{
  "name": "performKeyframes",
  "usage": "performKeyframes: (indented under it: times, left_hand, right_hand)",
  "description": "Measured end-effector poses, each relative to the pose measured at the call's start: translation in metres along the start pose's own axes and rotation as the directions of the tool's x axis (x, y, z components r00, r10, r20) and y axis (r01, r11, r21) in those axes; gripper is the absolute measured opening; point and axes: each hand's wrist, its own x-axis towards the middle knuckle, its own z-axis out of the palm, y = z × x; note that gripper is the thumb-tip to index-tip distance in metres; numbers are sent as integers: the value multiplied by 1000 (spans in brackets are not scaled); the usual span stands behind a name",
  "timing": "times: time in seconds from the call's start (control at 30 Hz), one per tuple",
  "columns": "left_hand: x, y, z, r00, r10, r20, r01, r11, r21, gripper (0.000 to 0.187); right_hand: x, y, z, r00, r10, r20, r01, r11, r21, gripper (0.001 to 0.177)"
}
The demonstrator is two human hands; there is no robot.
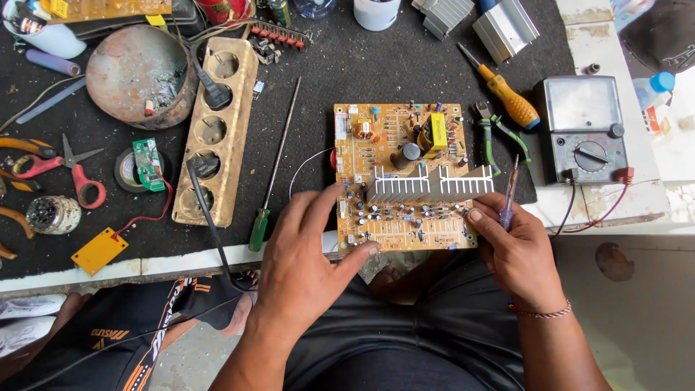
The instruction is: The person holds a circuit board, flips it to show the green underside, and then uses a screwdriver to point at various components on the component side. The person rotates the board to different angles while continuing to point at specific areas on the board.
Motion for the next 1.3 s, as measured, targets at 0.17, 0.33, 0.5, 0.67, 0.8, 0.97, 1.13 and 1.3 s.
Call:
performKeyframes:
  times: [0.17, 0.33, 0.5, 0.67, 0.8, 0.97, 1.13, 1.3]
  left_hand:
    - [-7, -12, 32, 960, 259, -107, -258, 966, 23, 41]
    - [-5, -14, 48, 936, 296, -190, -303, 953, -11, 26]
    - [-4, -29, 66, 923, 256, -286, -270, 963, -10, 22]
    - [4, -27, 65, 903, 278, -327, -293, 956, 6, 22]
    - [6, -25, 62, 910, 244, -335, -276, 960, -52, 22]
    - [4, -29, 64, 887, 289, -359, -322, 946, -33, 16]
    - [5, -31, 68, 869, 304, -390, -344, 938, -37, 9]
    - [4, -35, 70, 866, 315, -389, -339, 941, 9, 8]
  right_hand:
    - [-7, -47, 18, 970, 241, -21, -241, 970, 16, 23]
    - [-5, -34, 13, 964, 266, -34, -266, 964, -13, 21]
    - [4, 9, -3, 999, 11, -39, -11, 1000, 6, 33]
    - [5, 10, -2, 999, 5, -50, -5, 1000, -2, 30]
    - [1, 2, 2, 999, 12, -52, -12, 1000, -3, 25]
    - [2, 0, 1, 999, 19, -35, -20, 999, -27, 33]
    - [3, -7, 3, 1000, 1, -31, -2, 1000, -30, 34]
    - [0, -9, 4, 1000, 4, -31, -6, 999, -47, 35]
